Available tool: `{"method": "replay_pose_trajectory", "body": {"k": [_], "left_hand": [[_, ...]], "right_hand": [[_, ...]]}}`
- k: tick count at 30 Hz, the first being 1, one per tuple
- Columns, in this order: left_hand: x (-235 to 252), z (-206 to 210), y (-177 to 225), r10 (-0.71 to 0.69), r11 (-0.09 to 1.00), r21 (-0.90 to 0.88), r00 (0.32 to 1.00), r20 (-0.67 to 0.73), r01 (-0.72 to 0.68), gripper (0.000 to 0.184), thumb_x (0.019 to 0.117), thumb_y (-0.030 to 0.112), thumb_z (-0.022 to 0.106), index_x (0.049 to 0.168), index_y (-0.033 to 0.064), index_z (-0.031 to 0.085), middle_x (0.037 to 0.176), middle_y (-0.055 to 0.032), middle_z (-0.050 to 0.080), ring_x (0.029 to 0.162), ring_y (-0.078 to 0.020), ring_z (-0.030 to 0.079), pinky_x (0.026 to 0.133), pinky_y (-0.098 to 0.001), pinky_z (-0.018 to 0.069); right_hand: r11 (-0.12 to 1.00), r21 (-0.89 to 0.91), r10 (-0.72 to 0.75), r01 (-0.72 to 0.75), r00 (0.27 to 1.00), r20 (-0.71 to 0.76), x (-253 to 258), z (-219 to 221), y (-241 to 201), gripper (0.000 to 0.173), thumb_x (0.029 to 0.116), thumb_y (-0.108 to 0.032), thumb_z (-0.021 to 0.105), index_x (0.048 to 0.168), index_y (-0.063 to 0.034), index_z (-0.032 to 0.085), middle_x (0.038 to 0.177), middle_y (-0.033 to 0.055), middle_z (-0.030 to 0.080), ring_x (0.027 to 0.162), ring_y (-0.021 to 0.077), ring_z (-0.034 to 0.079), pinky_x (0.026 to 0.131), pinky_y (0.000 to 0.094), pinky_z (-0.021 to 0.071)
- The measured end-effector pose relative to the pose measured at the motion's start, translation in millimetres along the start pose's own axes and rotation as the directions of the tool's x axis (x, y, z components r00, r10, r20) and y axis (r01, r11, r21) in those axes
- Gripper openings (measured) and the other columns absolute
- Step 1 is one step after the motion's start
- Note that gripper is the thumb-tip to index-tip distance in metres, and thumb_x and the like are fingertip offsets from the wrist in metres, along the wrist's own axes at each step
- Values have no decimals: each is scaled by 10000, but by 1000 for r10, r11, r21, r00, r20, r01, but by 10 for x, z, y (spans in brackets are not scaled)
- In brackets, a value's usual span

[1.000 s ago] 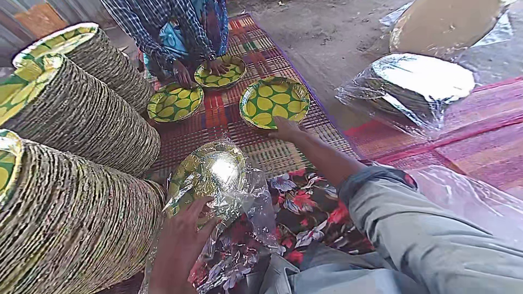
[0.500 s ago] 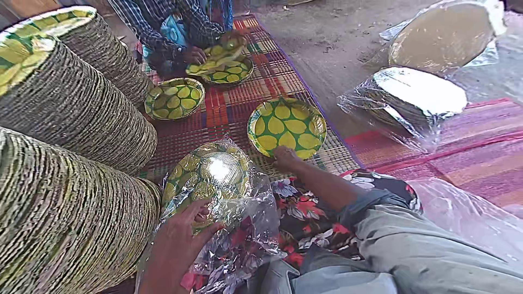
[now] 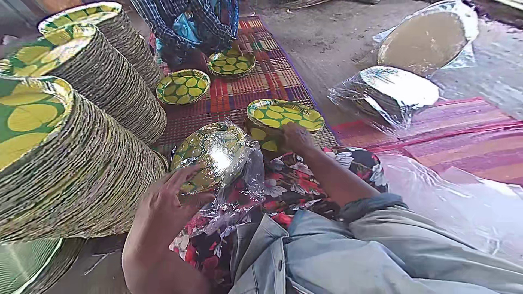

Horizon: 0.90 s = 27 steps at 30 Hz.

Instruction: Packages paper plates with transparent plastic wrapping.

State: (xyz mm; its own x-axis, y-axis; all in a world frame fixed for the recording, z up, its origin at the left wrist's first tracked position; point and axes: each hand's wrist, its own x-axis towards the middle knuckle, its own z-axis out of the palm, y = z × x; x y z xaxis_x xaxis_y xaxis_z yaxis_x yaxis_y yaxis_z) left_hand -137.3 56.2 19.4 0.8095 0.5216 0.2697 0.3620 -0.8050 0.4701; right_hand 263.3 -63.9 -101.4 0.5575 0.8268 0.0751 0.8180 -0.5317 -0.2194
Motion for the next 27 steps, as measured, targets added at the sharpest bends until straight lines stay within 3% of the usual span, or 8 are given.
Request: {"method": "replay_pose_trajectory", "body": {"k": [4, 7, 9, 12, 16, 18, 22, 27], "left_hand": [[-336, 125, 138, 45, 993, 108, 998, 33, -49, 842, 837, 711, 618, 1348, 42, 642, 1335, -168, 659, 1269, -391, 599, 1040, -632, 453], [-487, 336, 172, -70, 976, 210, 996, 56, 57, 825, 776, 553, 773, 1396, 36, 601, 1418, -204, 596, 1371, -443, 504, 1083, -677, 381], [-444, 489, 168, -163, 966, 215, 982, 91, 141, 792, 784, 433, 839, 1415, 29, 583, 1436, -220, 577, 1386, -445, 487, 1112, -668, 360], [-248, 672, 178, -352, 918, 266, 915, 199, 295, 712, 861, 359, 822, 1437, 34, 559, 1457, -230, 548, 1404, -423, 464, 1141, -641, 337], [-137, 735, 163, -475, 857, 347, 846, 241, 382, 299, 1036, 199, 578, 1226, 5, 702, 1263, -238, 669, 1271, -418, 583, 1093, -609, 402], [-174, 674, 166, -454, 875, 260, 879, 147, 408, 294, 1052, 156, 527, 1195, -23, 710, 1194, -256, 691, 1186, -434, 635, 1036, -629, 445], [-143, 471, 184, -432, 894, 100, 900, -67, 437, 327, 1098, 195, 453, 1233, -25, 654, 1008, -297, 689, 962, -502, 670, 837, -708, 485], [311, 259, 132, -298, 946, 64, 930, -215, 318, 339, 1099, 155, 399, 1256, -55, 614, 930, -284, 681, 867, -469, 681, 807, -663, 512]], "right_hand": [[983, -12, -183, 183, 983, -31, -511, -509, 229, 223, 1030, -20, 497, 1170, 76, 642, 1123, 308, 646, 1111, 508, 624, 866, 659, 497], [921, -48, -389, 386, 920, -59, -1013, -522, 457, 152, 949, 6, 627, 1087, 55, 670, 994, 268, 672, 972, 477, 679, 782, 619, 544], [918, -99, -388, 384, 922, -24, -1235, -432, 495, 306, 823, 58, 736, 1124, 22, 693, 978, 254, 668, 969, 474, 658, 817, 627, 519], [930, -169, -319, 327, 945, 78, -1228, -412, 396, 405, 840, 83, 721, 1215, -70, 717, 1000, 257, 674, 986, 483, 641, 818, 635, 484], [960, -53, -271, 273, 961, 49, -1111, -484, 387, 373, 843, 91, 708, 1168, -86, 756, 1037, 267, 662, 1048, 498, 617, 831, 663, 466], [959, 43, -277, 280, 959, -59, -1134, -511, 499, 358, 822, 99, 721, 1138, -66, 761, 1065, 265, 661, 1055, 502, 611, 820, 681, 453], [913, 202, -305, 353, 923, -236, -1313, -630, 572, 237, 934, -34, 695, 1168, -1, 725, 1247, 235, 648, 1169, 474, 593, 947, 691, 438], [796, 248, -374, 553, 770, -517, -1579, -1138, 234, 290, 1002, -178, 590, 1166, 25, 718, 1213, 203, 692, 1155, 352, 633, 1039, 510, 452]]}}
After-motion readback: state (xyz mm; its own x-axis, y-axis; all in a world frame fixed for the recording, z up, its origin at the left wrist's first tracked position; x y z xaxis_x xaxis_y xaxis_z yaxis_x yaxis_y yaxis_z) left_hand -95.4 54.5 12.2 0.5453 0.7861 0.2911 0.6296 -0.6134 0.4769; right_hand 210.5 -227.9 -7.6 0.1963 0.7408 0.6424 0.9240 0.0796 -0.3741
